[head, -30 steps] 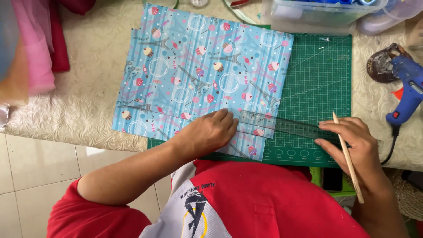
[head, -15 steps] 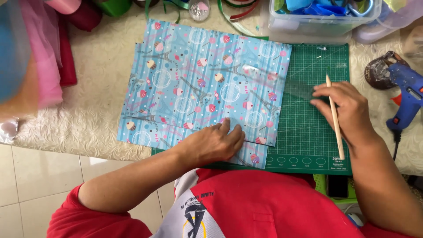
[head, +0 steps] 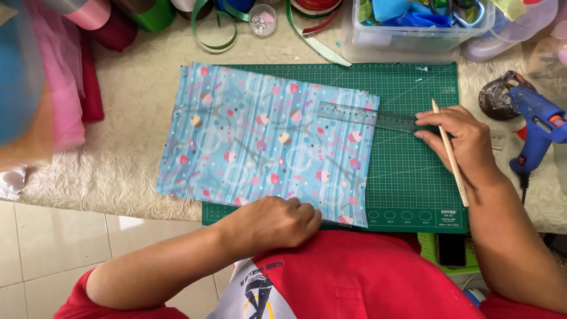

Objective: Using a ruler and pencil to mark lines on patterned paper for cutting on a green cutting mat.

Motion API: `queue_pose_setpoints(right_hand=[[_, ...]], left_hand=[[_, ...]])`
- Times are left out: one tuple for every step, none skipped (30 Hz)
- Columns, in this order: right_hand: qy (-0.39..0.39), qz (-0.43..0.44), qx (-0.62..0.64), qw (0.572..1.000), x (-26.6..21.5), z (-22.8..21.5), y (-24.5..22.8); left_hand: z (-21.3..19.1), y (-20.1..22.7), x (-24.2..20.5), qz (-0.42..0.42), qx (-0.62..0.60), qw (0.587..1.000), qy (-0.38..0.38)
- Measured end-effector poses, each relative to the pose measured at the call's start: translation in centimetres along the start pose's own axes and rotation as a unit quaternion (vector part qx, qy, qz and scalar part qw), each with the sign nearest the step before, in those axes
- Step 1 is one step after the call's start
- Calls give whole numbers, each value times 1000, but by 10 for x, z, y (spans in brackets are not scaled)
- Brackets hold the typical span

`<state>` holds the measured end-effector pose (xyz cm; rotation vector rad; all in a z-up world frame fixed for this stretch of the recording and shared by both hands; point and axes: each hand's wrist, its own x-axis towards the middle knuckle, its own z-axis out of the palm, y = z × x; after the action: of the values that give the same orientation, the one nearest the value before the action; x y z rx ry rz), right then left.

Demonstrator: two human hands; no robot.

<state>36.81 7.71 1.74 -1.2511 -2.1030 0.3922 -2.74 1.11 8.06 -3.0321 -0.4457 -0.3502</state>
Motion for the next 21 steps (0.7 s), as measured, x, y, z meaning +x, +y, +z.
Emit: queue_pose_setpoints(right_hand=[[5,3,-6,1000,-2,0,-2],[5,4,-5,1000,-3,1,-1],[24,4,-15,1000,-5,3,1],[41,4,-25,999,-7,5,2],[41,6,-25,999,-8,5,3],[41,2,-25,999,-8,5,4],[41,-2,-26,999,-8,6,5],[41,-2,-26,999,-8,6,6],[37,-1,-22,999,-8,5,6],[34,-1,-18,999,-9,5,7],[34,-1,-17,999,-8,5,7],[30,-1,-23,999,-7,5,8],[25,0,-28,999,-6,4,9],[27,-2,-31,999,-4,4,9],[30,4,-23,999,-2,4,8],[30,14,-12,999,-3,5,7],[29,17,-12,999,-3,5,6],[35,17,-15,999,-2,5,5],[42,17,-19,999,-2,6,4],[42,21,-17,999,-1,5,3],[44,21,-16,999,-1,5,3]], left_hand=[[-4,0,-1,1,-75,995,-59],[-2,-6,6,2,-76,995,-60],[1,-12,12,-21,-162,985,-57],[4,-18,18,-44,-248,966,-53],[16,-27,26,-43,-250,966,-54],[28,-35,35,-77,-235,969,-2],[41,-43,43,-110,-220,968,50],[58,-51,51,-111,-221,968,49],[76,-58,59,-152,-186,969,59],[94,-66,66,-193,-149,967,69],[104,-68,69,-193,-148,967,68],[113,-72,74,-229,-125,964,39],[123,-75,78,-264,-102,959,11],[124,-77,79,-263,-101,959,13],[127,-78,79,-268,-97,958,17],[129,-77,78,-273,-98,957,17],[128,-75,77,-273,-102,957,15],[126,-74,77,-275,-100,956,26],[123,-73,77,-278,-98,955,37],[125,-72,77,-277,-100,955,33],[126,-71,77,-281,-103,954,35]])
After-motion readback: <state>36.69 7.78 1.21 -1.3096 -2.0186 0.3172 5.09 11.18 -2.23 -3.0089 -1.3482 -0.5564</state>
